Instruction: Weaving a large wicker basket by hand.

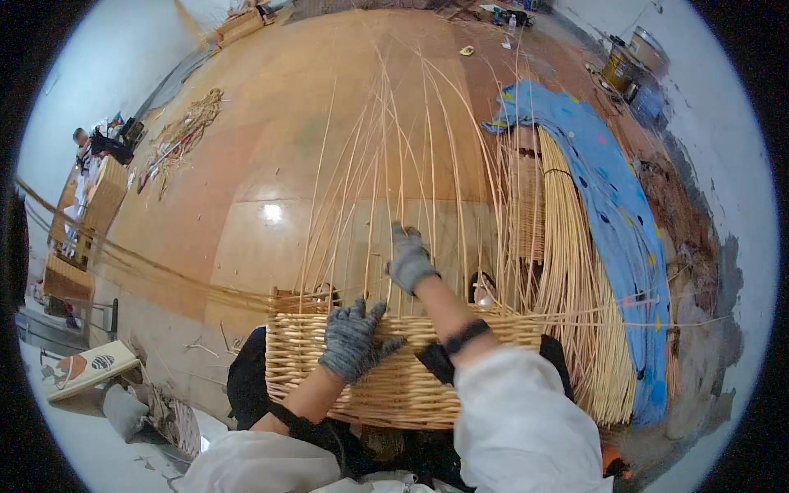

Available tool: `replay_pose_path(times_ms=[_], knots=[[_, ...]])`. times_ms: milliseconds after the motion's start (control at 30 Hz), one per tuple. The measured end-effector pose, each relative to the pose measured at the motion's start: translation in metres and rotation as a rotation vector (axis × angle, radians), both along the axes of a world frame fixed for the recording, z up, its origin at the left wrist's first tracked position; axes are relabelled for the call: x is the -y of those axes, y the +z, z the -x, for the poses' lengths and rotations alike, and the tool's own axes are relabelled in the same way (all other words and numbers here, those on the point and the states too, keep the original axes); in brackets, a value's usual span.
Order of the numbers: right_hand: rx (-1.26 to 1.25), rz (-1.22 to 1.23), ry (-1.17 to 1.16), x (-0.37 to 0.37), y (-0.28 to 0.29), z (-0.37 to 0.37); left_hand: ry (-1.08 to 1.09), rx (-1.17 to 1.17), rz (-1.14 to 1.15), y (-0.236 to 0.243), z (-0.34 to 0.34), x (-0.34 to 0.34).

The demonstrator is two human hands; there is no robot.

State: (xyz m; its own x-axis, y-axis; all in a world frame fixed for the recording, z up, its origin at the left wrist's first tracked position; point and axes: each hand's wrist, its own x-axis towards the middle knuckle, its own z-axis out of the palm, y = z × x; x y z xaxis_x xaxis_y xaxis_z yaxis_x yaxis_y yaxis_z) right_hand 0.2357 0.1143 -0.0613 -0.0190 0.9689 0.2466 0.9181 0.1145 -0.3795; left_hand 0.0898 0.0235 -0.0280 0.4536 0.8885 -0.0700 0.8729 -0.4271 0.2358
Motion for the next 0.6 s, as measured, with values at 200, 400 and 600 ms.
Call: replay_pose_path(times_ms=[200, 400, 600], knots=[[-1.698, 0.112, -0.313, 0.095, 0.010, -0.064, 0.046, 0.016, 0.172, 0.013, 0.004, -0.001], [-1.765, -0.114, -0.334, 0.171, 0.005, -0.059, 0.009, 0.112, 0.076, 0.010, 0.001, 0.024], [-2.007, -0.017, -0.247, 0.135, -0.018, -0.085, 0.385, 0.466, 0.488, -0.003, -0.048, -0.037]])
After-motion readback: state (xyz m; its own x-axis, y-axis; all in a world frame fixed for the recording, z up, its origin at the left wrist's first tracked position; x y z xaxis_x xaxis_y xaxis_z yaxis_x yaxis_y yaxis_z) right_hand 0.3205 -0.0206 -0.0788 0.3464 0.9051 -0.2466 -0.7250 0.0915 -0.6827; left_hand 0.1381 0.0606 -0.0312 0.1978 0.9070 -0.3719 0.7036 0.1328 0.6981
